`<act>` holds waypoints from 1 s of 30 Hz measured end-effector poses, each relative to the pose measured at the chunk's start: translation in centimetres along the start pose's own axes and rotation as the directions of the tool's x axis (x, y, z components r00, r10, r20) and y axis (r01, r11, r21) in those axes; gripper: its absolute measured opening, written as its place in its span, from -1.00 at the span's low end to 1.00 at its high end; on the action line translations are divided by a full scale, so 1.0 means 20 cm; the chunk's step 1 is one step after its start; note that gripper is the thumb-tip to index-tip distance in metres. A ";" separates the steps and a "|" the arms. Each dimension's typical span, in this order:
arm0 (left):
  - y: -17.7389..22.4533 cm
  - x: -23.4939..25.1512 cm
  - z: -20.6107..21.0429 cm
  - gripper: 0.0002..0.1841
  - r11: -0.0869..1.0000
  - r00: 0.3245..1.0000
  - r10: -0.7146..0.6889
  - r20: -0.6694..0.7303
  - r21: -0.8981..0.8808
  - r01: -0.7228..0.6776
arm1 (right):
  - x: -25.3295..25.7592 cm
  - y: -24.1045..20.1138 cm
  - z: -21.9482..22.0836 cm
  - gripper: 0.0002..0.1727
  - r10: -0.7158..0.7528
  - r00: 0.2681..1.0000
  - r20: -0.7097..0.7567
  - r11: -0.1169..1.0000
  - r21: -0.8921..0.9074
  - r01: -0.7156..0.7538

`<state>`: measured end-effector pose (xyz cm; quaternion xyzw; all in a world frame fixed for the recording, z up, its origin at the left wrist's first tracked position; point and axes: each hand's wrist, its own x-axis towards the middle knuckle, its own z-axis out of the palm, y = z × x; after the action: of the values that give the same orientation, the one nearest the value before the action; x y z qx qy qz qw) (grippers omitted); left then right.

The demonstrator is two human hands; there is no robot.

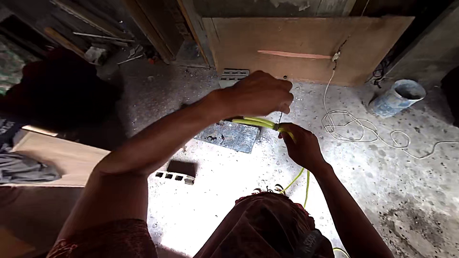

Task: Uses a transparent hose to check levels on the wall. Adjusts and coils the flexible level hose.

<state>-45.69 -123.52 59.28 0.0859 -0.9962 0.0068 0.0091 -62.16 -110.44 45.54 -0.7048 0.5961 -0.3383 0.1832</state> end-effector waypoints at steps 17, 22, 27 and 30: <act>0.23 -0.25 0.42 -0.85 0.961 0.927 -0.227 -0.299 -0.222 0.163 | 0.11 -0.09 0.01 -0.80 0.188 0.951 -0.246 0.750 0.661 0.022; 0.18 -0.22 0.09 -0.80 0.977 0.969 -0.004 -0.248 0.206 0.057 | 0.12 -0.15 0.09 -0.82 0.149 0.967 -0.205 0.813 0.582 -0.001; -0.02 -0.26 0.10 -0.81 0.979 0.939 -0.108 -0.326 0.128 0.158 | 0.13 -0.19 0.12 -0.91 0.174 0.940 -0.294 0.699 0.709 0.092; -0.02 -0.27 0.14 -0.82 0.969 0.872 -0.201 -0.447 0.039 0.243 | 0.15 -0.20 0.15 -0.92 0.190 0.915 -0.355 0.693 0.709 0.131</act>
<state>-40.40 -122.97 56.40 0.1964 -0.9504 0.0720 0.2303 -57.08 -112.93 46.78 -0.4813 0.4516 -0.6780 0.3235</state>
